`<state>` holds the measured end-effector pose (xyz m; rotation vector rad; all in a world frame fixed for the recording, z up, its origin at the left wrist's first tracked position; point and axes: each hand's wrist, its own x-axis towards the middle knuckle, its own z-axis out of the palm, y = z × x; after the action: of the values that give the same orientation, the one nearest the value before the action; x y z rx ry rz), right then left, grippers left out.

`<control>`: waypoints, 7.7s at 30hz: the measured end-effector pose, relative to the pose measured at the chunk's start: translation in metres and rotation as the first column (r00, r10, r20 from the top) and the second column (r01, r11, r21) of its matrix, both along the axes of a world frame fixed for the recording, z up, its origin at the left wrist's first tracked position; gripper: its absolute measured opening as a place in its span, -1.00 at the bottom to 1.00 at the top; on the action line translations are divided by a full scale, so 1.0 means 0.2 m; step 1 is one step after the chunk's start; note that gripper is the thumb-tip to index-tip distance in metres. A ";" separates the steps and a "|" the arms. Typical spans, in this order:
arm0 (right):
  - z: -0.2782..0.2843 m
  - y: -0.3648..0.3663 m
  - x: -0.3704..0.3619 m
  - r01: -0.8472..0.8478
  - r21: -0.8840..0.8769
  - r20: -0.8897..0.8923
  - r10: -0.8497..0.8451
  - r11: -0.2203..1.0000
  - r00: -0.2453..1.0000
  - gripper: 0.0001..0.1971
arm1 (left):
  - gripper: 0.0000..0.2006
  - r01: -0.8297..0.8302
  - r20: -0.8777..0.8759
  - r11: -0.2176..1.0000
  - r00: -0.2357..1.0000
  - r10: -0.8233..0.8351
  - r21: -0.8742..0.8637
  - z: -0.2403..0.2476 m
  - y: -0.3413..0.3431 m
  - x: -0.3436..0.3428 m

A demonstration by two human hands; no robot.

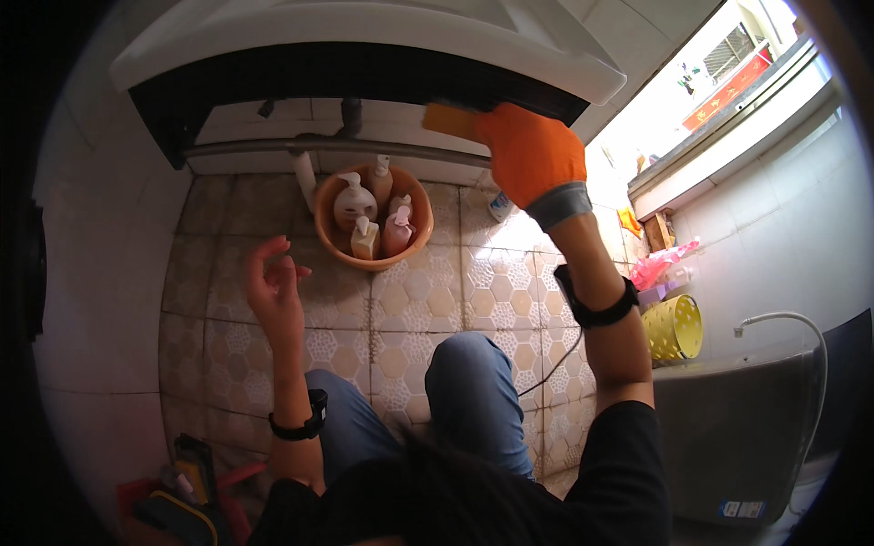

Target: The person scrubs the black rim of a bathroom sink using a brush while wearing a single orange glove.

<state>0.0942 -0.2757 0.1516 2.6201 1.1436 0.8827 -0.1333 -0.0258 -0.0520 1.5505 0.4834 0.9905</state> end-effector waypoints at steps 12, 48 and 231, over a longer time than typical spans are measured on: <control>0.01 -0.18 0.03 -0.074 -0.004 0.059 0.074 0.997 0.995 -0.88 | -0.76 -0.040 -0.066 0.999 0.997 0.041 0.006 -0.09 0.06 -0.04; -0.03 0.15 -0.04 -0.062 0.095 0.034 0.059 0.993 0.998 -0.81 | -0.75 -0.045 -0.070 0.998 0.996 0.047 0.037 0.02 0.07 -0.12; -0.04 0.36 -0.09 -0.360 0.280 0.484 0.192 0.890 0.854 -0.82 | -0.80 -0.181 -0.125 0.965 0.970 0.207 0.192 -0.02 0.25 -0.41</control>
<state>0.0769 -0.2033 0.1433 2.3182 1.3488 1.8049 -0.2156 0.0245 -0.0560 1.7702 0.6733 1.1007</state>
